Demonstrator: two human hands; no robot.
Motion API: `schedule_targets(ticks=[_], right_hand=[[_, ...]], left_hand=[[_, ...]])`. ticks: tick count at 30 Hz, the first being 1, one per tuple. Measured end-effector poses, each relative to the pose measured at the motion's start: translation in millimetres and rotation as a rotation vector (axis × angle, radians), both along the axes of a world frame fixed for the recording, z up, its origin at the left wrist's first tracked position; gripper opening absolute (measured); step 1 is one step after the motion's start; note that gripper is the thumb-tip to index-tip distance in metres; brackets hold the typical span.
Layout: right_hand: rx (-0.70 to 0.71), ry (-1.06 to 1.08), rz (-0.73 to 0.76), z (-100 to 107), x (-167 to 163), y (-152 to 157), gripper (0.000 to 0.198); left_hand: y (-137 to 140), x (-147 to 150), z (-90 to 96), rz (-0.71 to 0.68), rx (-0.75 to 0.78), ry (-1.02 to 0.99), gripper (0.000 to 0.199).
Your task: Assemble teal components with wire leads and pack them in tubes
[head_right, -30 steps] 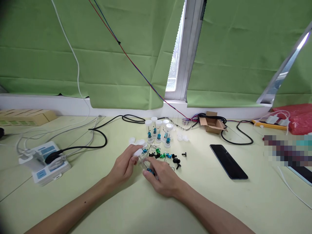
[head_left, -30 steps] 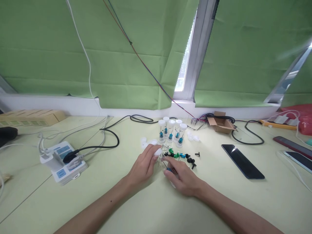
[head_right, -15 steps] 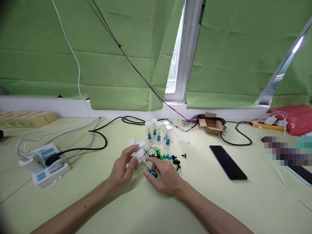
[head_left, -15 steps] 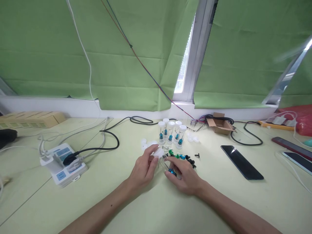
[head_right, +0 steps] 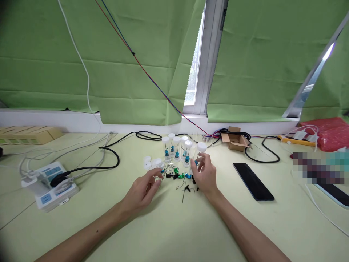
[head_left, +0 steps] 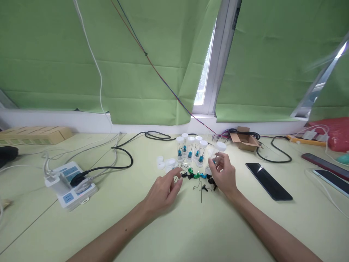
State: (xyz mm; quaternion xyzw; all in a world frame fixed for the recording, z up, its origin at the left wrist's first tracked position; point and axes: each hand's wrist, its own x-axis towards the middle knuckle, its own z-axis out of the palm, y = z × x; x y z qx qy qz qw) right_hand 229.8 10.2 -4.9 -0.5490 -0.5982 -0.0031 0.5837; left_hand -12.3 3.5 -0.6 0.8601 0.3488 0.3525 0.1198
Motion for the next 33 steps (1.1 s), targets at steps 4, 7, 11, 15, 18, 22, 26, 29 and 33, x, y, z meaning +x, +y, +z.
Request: schedule_targets(ticks=[4,7,11,15,18,22,26,29,33], right_hand=[[-0.075,-0.055,-0.062,-3,9,9,0.029],[-0.119,-0.085,-0.082,-7,14,13,0.03],[-0.176,-0.086,-0.081,-13,19,19,0.032],[-0.243,-0.084,-0.029,-20,23,25,0.035],[-0.261,-0.091,0.007,-24,25,28,0.036],[-0.277,-0.083,0.046,-27,25,29,0.036],[-0.274,-0.035,0.081,-26,24,29,0.037],[-0.277,-0.019,0.086,-25,23,29,0.04],[-0.283,0.0,0.083,-23,22,27,0.044]], left_hand=[[-1,2,0.4,0.011,0.028,0.034,0.025],[-1,3,0.4,0.006,0.044,0.058,0.023],[-1,3,0.5,-0.016,0.058,0.101,0.022],[-1,3,0.6,-0.017,0.068,0.119,0.023],[0,2,0.6,-0.013,0.079,0.123,0.023],[0,2,0.8,-0.016,0.098,0.128,0.023],[0,3,1.9,-0.03,0.11,0.127,0.023],[0,3,1.9,-0.014,0.09,0.128,0.023],[4,2,0.8,0.054,0.062,0.113,0.022]])
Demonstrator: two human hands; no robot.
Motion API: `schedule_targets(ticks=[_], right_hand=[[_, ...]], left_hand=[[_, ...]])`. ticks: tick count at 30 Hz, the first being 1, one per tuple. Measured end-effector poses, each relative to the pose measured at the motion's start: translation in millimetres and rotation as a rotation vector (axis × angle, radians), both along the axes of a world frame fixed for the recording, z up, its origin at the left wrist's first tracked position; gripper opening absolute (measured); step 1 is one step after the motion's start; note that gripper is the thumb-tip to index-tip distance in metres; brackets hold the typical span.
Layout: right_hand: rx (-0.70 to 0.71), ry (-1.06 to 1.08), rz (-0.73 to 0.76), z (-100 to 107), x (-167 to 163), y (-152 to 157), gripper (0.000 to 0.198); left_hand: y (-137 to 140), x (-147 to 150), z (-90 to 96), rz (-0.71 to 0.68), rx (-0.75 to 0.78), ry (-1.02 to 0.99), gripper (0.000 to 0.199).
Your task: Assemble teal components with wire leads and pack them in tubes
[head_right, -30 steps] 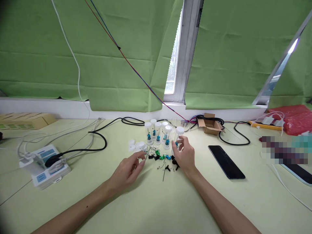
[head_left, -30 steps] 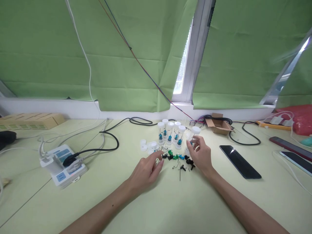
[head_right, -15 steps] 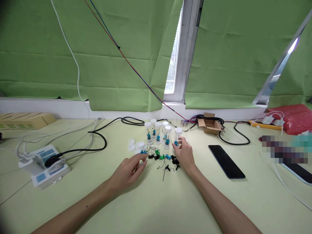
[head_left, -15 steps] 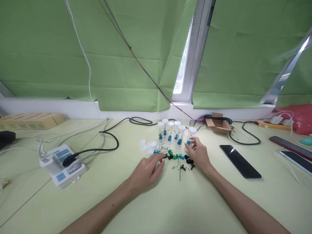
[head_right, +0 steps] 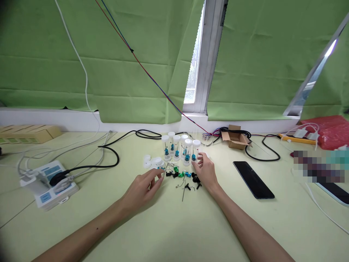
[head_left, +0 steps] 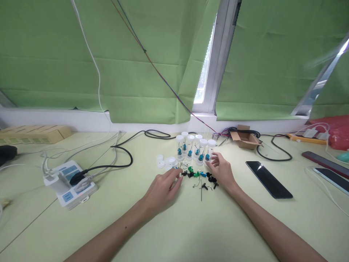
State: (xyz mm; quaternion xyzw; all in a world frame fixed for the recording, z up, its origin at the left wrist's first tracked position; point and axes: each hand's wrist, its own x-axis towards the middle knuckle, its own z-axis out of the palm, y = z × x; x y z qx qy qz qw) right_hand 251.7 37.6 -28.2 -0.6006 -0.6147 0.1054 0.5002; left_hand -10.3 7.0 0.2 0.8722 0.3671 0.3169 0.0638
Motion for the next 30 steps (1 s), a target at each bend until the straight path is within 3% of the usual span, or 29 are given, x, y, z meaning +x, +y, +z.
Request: schedule_targets(ticks=[10,21,30], right_hand=[[0.11,0.034,-0.15,5,-7,-8,0.059],[0.231,0.04,-0.182,7,-19,-15,0.031],[0.186,0.084,-0.033,13,-28,-22,0.014]], left_hand=[[11,-4,6.5,0.273,-0.031,0.012,0.022],[9,-4,-1.5,0.212,-0.162,0.105,0.025],[6,-3,1.0,0.223,-0.186,0.185,0.027]])
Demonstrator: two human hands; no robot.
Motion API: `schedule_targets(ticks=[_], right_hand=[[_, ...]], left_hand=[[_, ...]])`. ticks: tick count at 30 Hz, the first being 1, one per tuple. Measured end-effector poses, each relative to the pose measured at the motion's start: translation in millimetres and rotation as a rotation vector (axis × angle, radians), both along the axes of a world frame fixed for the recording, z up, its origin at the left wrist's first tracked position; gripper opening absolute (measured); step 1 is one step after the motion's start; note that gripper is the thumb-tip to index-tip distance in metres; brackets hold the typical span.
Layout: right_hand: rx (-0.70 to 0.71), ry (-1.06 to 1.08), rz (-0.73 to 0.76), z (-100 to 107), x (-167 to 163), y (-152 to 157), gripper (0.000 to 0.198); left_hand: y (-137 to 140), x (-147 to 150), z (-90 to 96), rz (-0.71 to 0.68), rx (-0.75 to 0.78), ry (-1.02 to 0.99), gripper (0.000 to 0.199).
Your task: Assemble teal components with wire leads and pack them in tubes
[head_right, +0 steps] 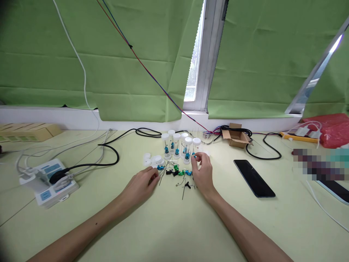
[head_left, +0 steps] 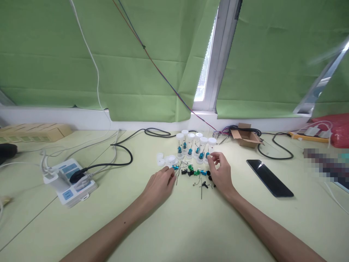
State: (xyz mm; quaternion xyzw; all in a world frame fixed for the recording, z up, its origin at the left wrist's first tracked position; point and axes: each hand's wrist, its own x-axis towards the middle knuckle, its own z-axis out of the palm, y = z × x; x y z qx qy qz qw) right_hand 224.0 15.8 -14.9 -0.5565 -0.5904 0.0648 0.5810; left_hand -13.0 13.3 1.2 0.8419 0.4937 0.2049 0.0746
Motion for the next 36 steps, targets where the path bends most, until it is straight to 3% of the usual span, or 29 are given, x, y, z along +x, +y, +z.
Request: schedule_targets(ticks=[9,23,32,36], right_hand=[[-0.024,-0.043,0.172,-4,-6,-3,0.018],[-0.02,-0.07,0.189,-3,-7,-2,0.016],[-0.037,-0.077,0.182,-3,-6,-3,0.013],[-0.046,-0.077,0.183,-3,-6,-2,0.013]], left_hand=[[-1,0,7.6,0.04,-0.083,0.054,0.03],[-2,-3,8.0,-0.032,-0.118,0.07,0.031],[-2,-4,15.6,-0.074,-0.092,0.16,0.011],[-2,-3,15.8,-0.042,-0.076,0.182,0.011]])
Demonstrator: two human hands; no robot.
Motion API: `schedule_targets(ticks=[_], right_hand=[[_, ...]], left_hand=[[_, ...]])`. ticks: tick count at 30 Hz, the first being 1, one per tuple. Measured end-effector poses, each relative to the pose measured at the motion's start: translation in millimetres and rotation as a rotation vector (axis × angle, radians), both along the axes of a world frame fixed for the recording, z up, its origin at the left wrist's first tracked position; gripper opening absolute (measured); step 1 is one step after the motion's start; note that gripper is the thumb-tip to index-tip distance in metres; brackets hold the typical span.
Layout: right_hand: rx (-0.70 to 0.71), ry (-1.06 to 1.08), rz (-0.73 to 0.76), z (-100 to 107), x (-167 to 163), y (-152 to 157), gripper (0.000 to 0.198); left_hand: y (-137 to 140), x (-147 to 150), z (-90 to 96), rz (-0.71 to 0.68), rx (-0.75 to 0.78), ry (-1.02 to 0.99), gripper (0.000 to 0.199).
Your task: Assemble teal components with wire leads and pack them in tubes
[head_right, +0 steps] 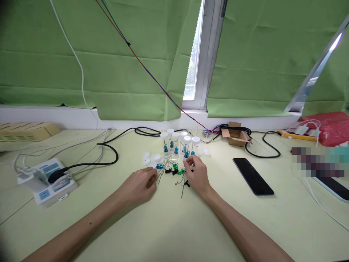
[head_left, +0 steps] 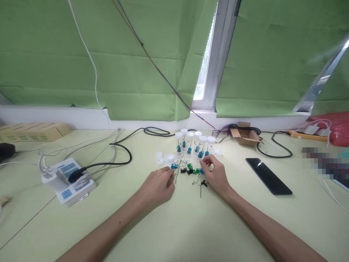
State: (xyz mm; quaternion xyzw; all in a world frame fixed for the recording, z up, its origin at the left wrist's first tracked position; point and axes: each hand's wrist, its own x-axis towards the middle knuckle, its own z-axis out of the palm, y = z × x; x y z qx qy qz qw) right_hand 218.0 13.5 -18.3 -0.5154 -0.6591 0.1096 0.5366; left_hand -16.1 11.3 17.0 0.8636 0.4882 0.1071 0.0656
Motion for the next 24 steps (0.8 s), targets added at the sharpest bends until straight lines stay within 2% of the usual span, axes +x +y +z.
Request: schedule_targets(ticks=[17,24], right_hand=[[-0.009,-0.01,0.002,0,-1,0,0.014],[-0.011,-0.018,-0.001,1,-1,-1,0.014]], left_hand=[[8,-5,-6.4,-0.002,0.038,0.127,0.025],[11,-7,-15.1,0.02,0.034,0.067,0.022]])
